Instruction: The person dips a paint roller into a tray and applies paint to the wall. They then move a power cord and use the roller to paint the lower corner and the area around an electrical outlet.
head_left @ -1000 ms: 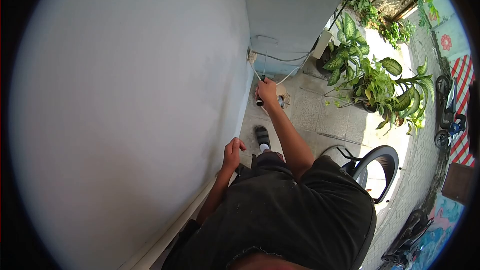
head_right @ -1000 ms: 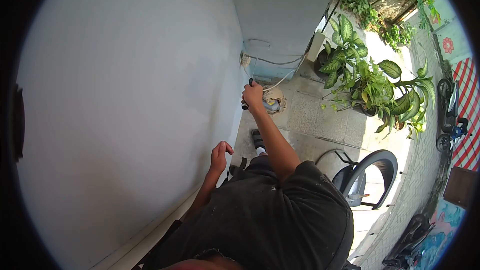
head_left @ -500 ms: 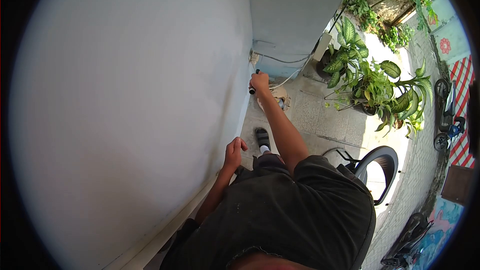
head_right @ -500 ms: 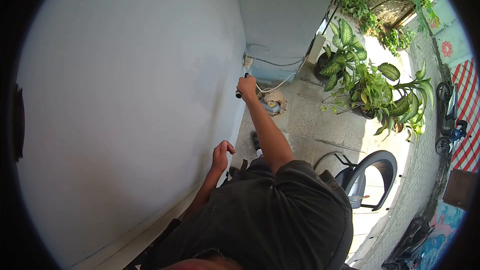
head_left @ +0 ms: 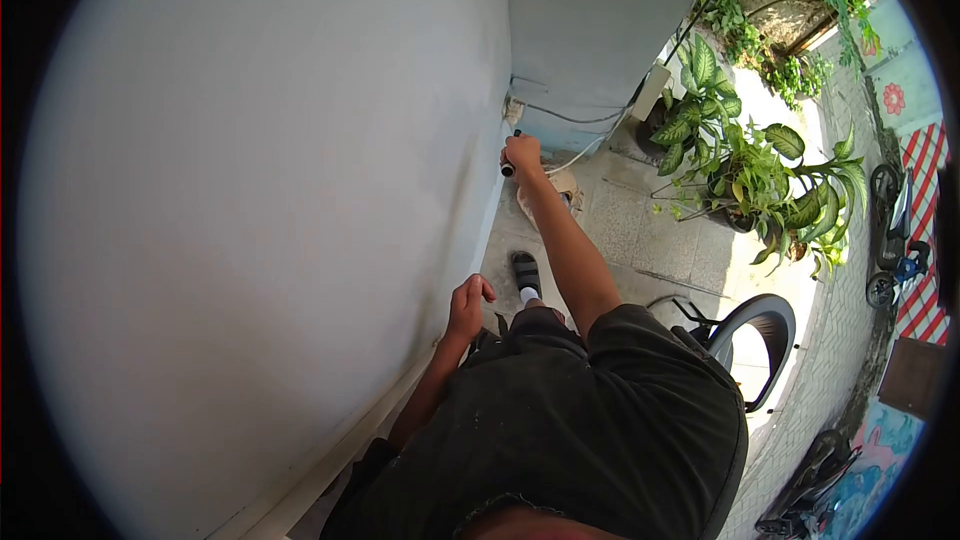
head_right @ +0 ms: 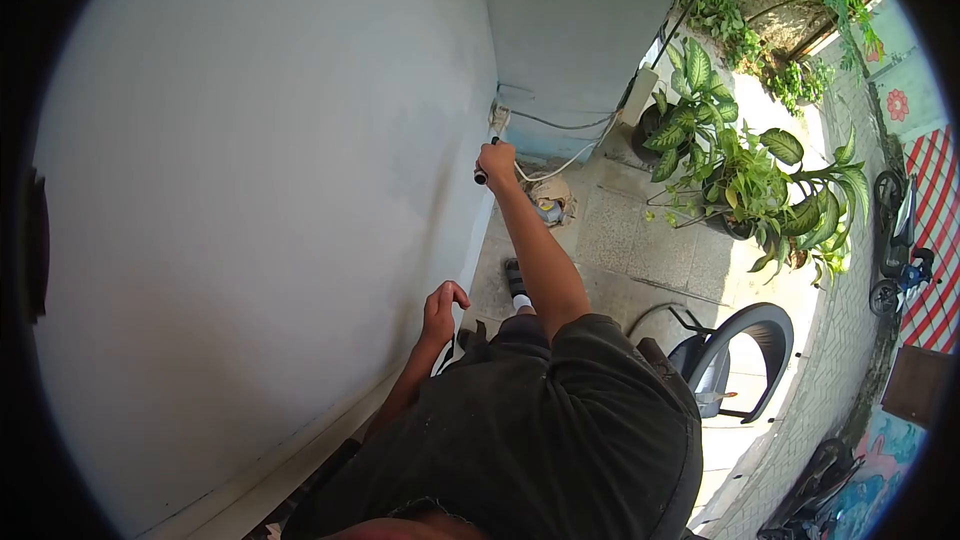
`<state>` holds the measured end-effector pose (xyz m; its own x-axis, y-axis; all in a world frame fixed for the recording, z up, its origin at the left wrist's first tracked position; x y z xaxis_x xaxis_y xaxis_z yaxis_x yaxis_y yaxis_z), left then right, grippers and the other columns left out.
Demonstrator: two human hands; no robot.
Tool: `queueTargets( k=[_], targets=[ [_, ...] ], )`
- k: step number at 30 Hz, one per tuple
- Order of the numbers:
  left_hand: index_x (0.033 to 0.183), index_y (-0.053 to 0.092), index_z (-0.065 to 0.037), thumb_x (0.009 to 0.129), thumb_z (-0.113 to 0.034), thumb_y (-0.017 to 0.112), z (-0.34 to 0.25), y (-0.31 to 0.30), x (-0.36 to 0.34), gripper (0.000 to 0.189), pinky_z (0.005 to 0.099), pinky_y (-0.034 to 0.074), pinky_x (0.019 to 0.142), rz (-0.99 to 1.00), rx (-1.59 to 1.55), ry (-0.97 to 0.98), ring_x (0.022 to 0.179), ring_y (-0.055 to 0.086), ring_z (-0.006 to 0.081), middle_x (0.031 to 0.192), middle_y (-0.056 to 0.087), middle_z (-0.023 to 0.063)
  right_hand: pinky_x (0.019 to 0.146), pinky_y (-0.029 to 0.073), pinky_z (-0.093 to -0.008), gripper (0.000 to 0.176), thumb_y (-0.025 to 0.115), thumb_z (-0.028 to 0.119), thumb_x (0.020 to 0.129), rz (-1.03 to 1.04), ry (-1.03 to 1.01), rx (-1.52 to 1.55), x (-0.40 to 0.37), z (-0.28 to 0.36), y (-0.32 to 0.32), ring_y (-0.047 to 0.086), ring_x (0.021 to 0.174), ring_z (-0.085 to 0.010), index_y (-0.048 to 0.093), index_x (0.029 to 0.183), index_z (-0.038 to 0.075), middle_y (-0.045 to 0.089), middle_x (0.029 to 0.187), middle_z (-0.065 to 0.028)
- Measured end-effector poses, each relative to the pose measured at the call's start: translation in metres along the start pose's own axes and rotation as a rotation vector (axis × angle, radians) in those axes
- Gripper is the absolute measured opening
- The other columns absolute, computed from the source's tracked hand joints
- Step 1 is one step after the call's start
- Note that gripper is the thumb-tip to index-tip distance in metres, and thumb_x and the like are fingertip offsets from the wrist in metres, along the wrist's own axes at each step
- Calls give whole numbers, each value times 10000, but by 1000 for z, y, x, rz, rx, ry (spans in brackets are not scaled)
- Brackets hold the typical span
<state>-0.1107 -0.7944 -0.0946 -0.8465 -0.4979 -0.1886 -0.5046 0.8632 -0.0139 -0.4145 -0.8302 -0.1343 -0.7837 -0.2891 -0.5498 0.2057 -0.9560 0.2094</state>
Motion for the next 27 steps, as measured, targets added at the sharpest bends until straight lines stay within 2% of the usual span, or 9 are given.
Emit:
queueTargets(
  k=[2, 5, 8, 11, 14, 17, 22, 25, 27],
  targets=[
    [723, 510, -13, 1007, -247, 316, 2, 2, 2, 416, 283, 427, 654, 26, -18, 7, 652, 514, 141, 670, 540, 62, 359, 384, -335, 43, 467, -3, 775, 6, -7, 20, 41, -21, 6, 492, 433, -188, 458, 750, -36, 489, 571, -100],
    [722, 508, -13, 1007, -246, 313, 3, 1, 3, 417, 282, 425, 653, 21, -10, 15, 650, 512, 142, 670, 536, 62, 358, 380, -339, 35, 466, -3, 771, 25, -7, 42, 35, -8, 12, 496, 433, -195, 461, 765, -38, 488, 566, -103],
    [720, 506, -13, 1007, -247, 313, 6, -4, 1, 418, 283, 425, 652, -16, -19, 13, 651, 511, 143, 669, 533, 62, 358, 374, -352, 37, 472, -13, 753, 22, -15, 94, -11, 10, 5, 502, 433, -210, 471, 769, -46, 486, 561, -110],
    [719, 505, -13, 1007, -245, 312, 9, -6, 2, 418, 284, 426, 654, -17, -32, 11, 654, 513, 144, 668, 533, 63, 360, 367, -366, 48, 465, -32, 724, 7, -21, 178, -9, 3, 9, 499, 427, -233, 478, 762, -58, 489, 572, -128],
    [719, 504, -12, 1008, -249, 307, 1, -3, 5, 422, 285, 428, 651, -22, 4, 9, 650, 513, 147, 666, 532, 63, 371, 394, -358, 66, 423, -13, 769, -19, 42, 127, 33, -20, 13, 498, 439, -234, 482, 797, -28, 514, 581, -128],
    [715, 502, -12, 1008, -254, 302, 0, -3, 8, 429, 286, 428, 647, -30, 17, 13, 645, 511, 149, 665, 530, 65, 378, 397, -355, 67, 439, 12, 800, 7, 70, 121, 31, -30, 10, 493, 442, -217, 477, 848, -14, 507, 589, -109],
    [710, 499, -13, 1008, -257, 302, 8, -4, 12, 432, 285, 427, 644, -48, -9, 1, 640, 507, 147, 663, 527, 66, 380, 396, -306, 72, 481, 121, 908, 122, 82, 74, -83, -12, -29, 459, 435, -148, 461, 922, 53, 479, 599, -42],
    [711, 499, -14, 1008, -260, 305, 3, 1, 19, 431, 284, 427, 643, -59, -6, 0, 638, 506, 148, 662, 527, 67, 387, 405, -285, 99, 512, 139, 913, 192, 99, 50, -128, -7, -61, 476, 451, -140, 480, 963, 60, 487, 607, -36],
    [713, 500, -17, 1008, -271, 312, 3, 8, 23, 432, 286, 427, 645, -57, 16, -14, 640, 507, 154, 661, 527, 67, 396, 423, -271, 252, 543, 125, 899, 221, 49, 0, -139, -22, -80, 518, 464, -143, 505, 1148, 119, 492, 625, -31]
  ],
)
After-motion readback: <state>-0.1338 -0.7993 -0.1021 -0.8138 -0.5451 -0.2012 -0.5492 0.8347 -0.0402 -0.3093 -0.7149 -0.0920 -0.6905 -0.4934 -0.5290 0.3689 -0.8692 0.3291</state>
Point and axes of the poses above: each hand's wrist, its own x-axis towards the middle knuckle, its own y-axis out of the palm, z = x × y, the point moved 2 cm from there along x, towards the middle knuckle
